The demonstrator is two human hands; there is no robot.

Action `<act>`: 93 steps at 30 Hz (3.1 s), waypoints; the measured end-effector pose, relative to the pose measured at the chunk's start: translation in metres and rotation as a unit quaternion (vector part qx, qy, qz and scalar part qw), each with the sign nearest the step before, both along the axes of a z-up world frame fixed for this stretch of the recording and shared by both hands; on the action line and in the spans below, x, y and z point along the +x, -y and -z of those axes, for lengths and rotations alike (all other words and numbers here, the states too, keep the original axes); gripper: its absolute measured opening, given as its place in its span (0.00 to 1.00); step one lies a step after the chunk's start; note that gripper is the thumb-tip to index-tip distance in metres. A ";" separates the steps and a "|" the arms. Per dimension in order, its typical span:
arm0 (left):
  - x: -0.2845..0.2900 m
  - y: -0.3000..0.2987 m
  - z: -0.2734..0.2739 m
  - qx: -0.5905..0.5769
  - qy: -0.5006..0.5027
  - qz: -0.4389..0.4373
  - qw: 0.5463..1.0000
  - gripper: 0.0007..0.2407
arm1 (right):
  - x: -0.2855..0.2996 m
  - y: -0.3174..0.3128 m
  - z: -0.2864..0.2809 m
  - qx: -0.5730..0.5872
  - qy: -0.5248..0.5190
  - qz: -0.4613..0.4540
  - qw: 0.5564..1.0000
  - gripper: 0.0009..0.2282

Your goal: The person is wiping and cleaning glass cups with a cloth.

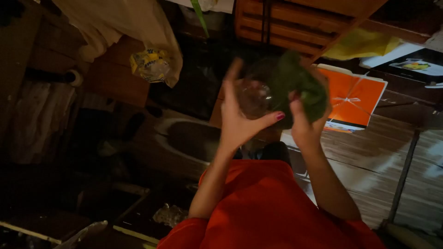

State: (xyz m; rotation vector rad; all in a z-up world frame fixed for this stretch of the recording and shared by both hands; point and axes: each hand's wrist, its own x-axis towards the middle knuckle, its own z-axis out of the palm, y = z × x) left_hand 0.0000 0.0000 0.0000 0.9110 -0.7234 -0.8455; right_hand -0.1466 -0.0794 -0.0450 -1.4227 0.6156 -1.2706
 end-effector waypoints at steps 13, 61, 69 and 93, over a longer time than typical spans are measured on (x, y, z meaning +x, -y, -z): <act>0.027 -0.006 0.007 0.067 0.368 -0.047 0.926 0.35 | -0.016 0.009 -0.086 -0.131 -0.125 -0.059 0.982 0.24; 0.040 -0.024 0.003 0.093 0.428 -0.030 0.899 0.40 | 0.035 0.007 -0.107 -0.392 -0.470 -0.182 0.769 0.21; 0.046 -0.024 -0.002 0.085 0.415 -0.092 0.901 0.34 | 0.024 0.014 -0.126 -0.331 -0.384 -0.175 0.844 0.26; 0.089 0.031 -0.027 0.095 0.407 -0.032 0.908 0.30 | 0.083 0.037 -0.121 -0.339 -0.438 -0.099 0.827 0.16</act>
